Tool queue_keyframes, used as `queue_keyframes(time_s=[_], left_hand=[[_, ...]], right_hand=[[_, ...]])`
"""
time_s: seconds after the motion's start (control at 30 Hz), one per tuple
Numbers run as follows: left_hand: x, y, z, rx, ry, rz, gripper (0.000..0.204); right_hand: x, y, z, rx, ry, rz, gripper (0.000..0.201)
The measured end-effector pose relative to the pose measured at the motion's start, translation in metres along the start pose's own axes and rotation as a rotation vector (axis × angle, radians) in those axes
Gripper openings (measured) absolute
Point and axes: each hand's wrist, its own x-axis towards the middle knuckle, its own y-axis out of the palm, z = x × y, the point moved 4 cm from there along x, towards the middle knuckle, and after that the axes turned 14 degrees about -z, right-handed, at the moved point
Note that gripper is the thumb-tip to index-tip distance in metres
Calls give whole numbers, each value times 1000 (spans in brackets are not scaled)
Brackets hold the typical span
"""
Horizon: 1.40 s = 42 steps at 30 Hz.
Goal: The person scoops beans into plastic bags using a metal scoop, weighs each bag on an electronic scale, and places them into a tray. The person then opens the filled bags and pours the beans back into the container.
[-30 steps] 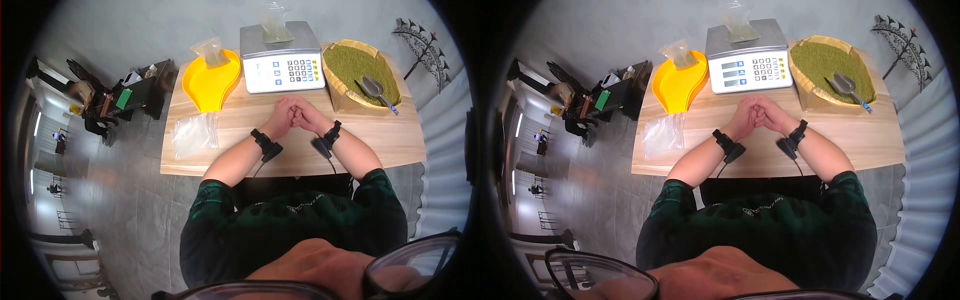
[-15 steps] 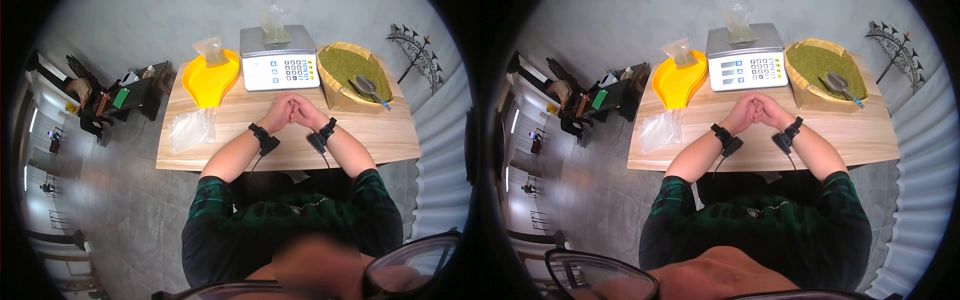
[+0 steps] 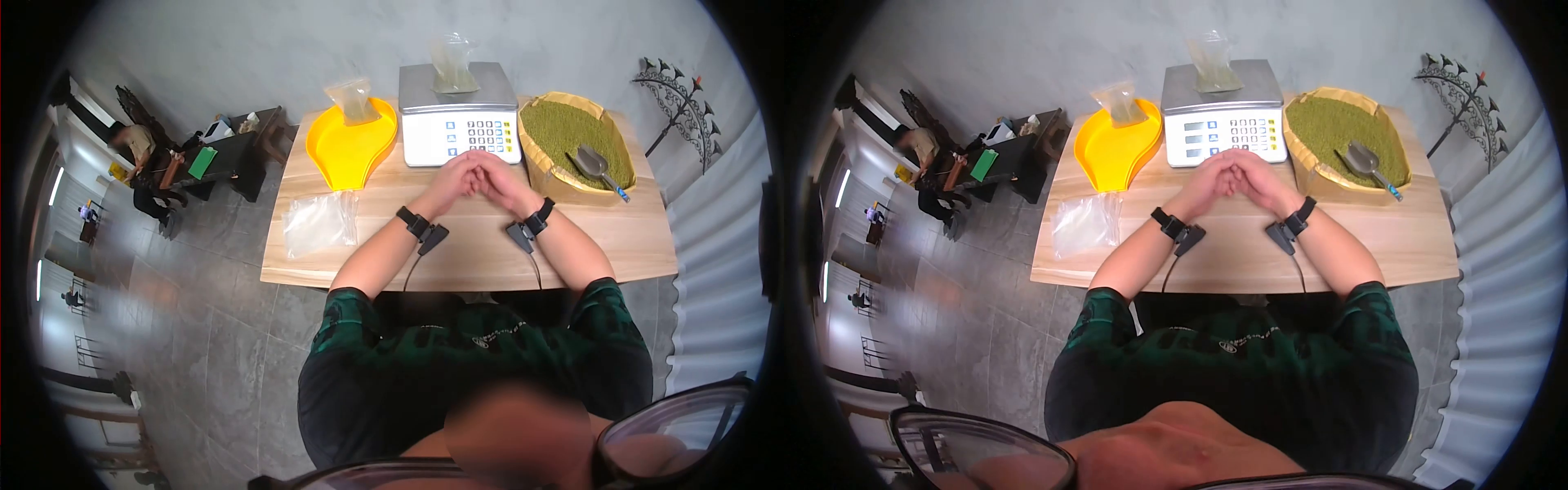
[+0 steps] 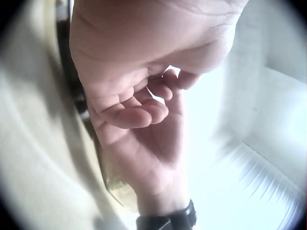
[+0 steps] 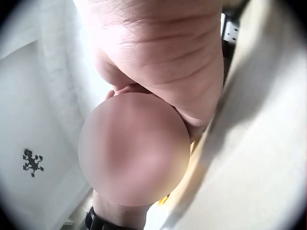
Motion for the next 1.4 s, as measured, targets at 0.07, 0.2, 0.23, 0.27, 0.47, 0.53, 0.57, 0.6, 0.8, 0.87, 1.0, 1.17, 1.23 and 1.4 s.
queue_keyframes(time_s=[0.07,0.2,0.23,0.27,0.47,0.53,0.57,0.6,0.8,0.87,1.0,1.17,1.23,1.4], left_hand=[[6,-1,-39,95,96,-32,16],[41,-16,-122,118,433,-251,6],[56,-26,-138,151,519,-341,11],[69,-32,-153,183,603,-432,17],[146,-61,-182,593,579,-561,24],[159,-70,-189,624,617,-532,21],[159,-74,-192,653,649,-501,19],[159,-81,-193,657,642,-513,19],[94,-97,-249,684,506,-506,16],[78,-117,-262,771,416,-420,15],[34,-158,-266,744,306,-504,19],[3,-211,-238,763,222,-651,19],[-1,-229,-225,710,210,-750,18],[12,-267,-194,686,150,-812,19]], right_hand=[[11,9,38,-26,-64,-42,20],[36,9,126,-158,-296,-260,20],[48,3,145,-202,-348,-300,25],[60,3,158,-202,-350,-298,25],[118,-12,204,-608,-463,-594,32],[135,-13,202,-766,-336,-418,26],[141,-14,204,-762,-331,-410,26],[147,-14,209,-798,-400,-392,23],[155,38,216,-872,-554,-221,21],[161,59,199,-861,-547,-181,22],[178,98,158,-794,-495,-97,24],[214,122,87,-778,-364,-51,24],[226,128,65,-767,-336,-52,22],[266,122,18,-650,-275,-106,21]])
